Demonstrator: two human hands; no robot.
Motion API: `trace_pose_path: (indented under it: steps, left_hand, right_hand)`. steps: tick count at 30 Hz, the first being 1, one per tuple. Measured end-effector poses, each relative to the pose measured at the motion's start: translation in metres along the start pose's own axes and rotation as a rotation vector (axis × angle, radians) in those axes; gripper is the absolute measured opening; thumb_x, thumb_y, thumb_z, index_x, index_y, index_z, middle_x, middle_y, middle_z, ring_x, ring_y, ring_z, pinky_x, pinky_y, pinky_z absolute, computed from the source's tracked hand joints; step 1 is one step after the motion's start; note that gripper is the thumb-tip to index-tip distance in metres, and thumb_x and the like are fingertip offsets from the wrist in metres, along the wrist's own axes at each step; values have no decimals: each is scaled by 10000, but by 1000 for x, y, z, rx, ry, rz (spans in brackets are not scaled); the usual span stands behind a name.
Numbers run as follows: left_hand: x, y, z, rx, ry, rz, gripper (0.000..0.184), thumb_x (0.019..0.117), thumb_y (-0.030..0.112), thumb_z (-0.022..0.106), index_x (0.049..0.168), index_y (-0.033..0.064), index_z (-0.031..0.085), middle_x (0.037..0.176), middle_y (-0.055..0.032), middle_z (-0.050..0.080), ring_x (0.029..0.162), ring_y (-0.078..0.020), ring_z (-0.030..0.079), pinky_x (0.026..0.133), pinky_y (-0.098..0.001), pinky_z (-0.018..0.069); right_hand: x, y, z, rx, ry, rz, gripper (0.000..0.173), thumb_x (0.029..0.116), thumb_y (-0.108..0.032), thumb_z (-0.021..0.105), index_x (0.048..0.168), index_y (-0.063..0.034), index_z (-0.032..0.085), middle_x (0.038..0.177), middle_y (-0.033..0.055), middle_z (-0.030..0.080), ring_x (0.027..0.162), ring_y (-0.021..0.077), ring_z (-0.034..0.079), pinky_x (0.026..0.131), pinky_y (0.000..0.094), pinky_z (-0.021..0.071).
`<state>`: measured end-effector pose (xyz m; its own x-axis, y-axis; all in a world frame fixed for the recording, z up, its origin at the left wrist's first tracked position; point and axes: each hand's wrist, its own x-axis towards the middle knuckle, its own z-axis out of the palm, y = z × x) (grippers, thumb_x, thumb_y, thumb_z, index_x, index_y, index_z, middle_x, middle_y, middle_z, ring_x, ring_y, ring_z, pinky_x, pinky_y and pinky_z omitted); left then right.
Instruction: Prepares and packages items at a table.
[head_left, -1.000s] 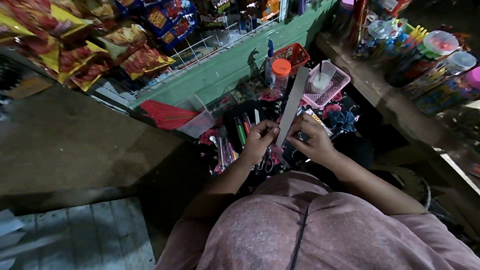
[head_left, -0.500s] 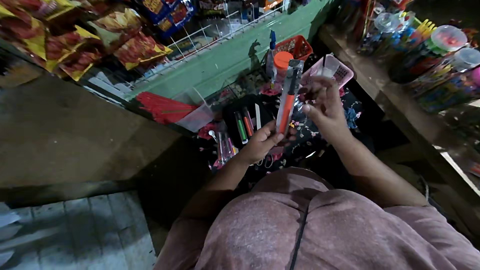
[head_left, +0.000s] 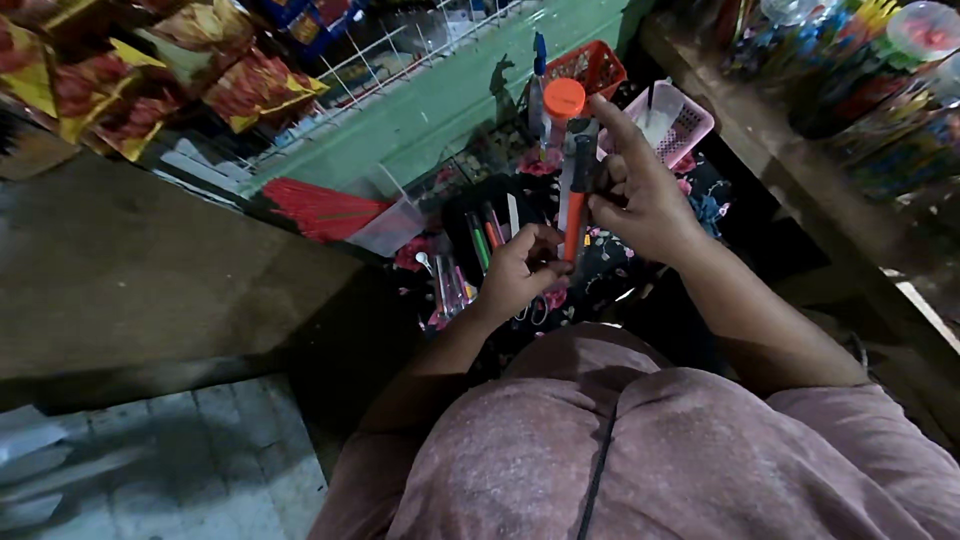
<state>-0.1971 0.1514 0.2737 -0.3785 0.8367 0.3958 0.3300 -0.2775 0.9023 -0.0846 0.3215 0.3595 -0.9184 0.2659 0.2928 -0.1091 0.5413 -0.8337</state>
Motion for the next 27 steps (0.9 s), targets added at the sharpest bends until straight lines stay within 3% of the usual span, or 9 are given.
trace_pose_path:
  steps: [4,10,15,18,20,22,23,27]
  left_hand:
    - [2,-5,-4,27,-53,31,170,947,33,665,1085,-62,639,982,-48,701,825,5,655,773,-172,564]
    - [3,-10,-6,208,-105,103,126,967,57,643,999,-48,705,939,-94,723,820,-36,668,788,-187,554]
    - [6,-10,1,270,-72,149,131,983,76,610,960,-36,673,1073,-164,661,962,-123,648,846,-210,532]
    - [8,-14,6,136,-35,148,120,999,58,583,973,-48,632,1039,-123,652,970,-73,630,850,-192,528]
    - [8,-16,8,36,3,164,85,988,32,587,985,-42,628,1021,-68,659,953,-19,624,852,-183,531]
    - [10,-16,9,-34,23,204,43,986,17,592,989,-8,627,1021,-10,659,947,10,623,849,-185,541]
    - [12,-16,9,-48,31,225,39,988,18,591,995,2,626,1021,5,659,929,19,622,829,-180,544]
    - [18,-13,8,-33,39,296,64,1009,56,591,1017,6,630,1020,17,664,910,37,619,808,-161,540]
  right_hand:
    - [-1,0,-4,-27,15,14,751,898,44,596,1576,-15,278,918,67,627,728,63,624,684,223,563]
    - [-3,2,-7,-44,-13,50,857,890,17,613,1625,-51,177,858,25,611,692,39,586,659,202,526]
    - [-10,3,-9,-57,26,58,782,880,26,618,1582,-19,275,878,56,625,697,47,601,671,203,535]
    - [-15,4,-10,-27,55,15,762,933,-7,627,1593,-14,245,945,69,662,771,48,646,736,212,566]
    - [-23,6,-11,-22,44,-107,581,966,-30,586,1496,67,369,1037,91,686,859,50,673,795,219,580]
    - [-31,13,-10,-50,15,-240,308,961,-15,570,1243,105,604,1100,149,691,916,86,680,820,231,580]
    - [-34,16,-10,-67,-19,-292,243,951,-3,579,1156,96,666,1122,177,677,959,120,674,844,240,574]
    - [-41,16,-11,-143,-78,-356,174,910,9,661,1065,77,699,1141,202,676,1055,193,669,933,262,552]
